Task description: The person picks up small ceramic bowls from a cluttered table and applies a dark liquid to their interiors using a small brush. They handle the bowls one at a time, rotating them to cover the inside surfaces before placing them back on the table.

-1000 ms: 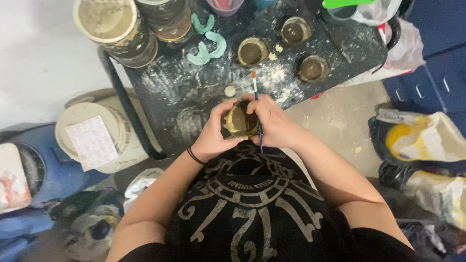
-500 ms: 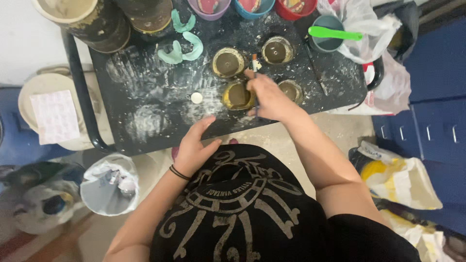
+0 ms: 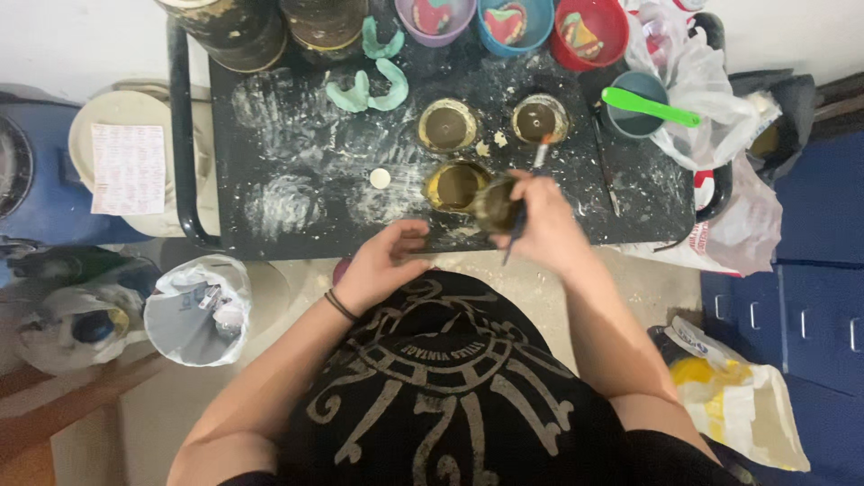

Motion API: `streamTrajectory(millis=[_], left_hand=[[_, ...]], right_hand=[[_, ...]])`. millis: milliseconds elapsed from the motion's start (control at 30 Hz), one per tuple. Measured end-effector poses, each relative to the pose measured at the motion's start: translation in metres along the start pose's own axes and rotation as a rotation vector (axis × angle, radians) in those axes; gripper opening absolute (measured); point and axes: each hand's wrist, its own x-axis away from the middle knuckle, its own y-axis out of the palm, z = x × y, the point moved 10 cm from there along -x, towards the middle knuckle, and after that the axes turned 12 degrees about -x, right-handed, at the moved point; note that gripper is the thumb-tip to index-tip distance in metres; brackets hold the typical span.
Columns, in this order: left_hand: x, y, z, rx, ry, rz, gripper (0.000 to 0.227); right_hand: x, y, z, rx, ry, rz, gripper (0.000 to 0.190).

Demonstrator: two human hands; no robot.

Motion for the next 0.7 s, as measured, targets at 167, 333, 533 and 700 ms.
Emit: streamTrajectory(millis=[167, 333, 533, 700], left_hand=[[-0.011, -0.019, 0.027, 0.658, 0.411, -0.102, 0.096], [-0.02, -0.068, -0.009, 1.036, 0.53, -0.091, 0.103], [-0.021, -0.096, -0.038, 1.277, 0.197, -0.094, 0.099], [-0.021, -0.095, -0.068, 1.327, -0.175, 0.015, 0.104]], right_hand=[[-0.029, 0.033, -0.148, -0.241, -0.18, 0.025, 0.075], [-0.066, 0.045, -0.151, -0.621, -0.211, 0.125, 0.052], [-0.065, 0.092, -0.07, -0.514, -0.052, 0.374, 0.022], [-0.067, 0.119, -0.071, -0.437, 0.037, 0.39, 0.015]])
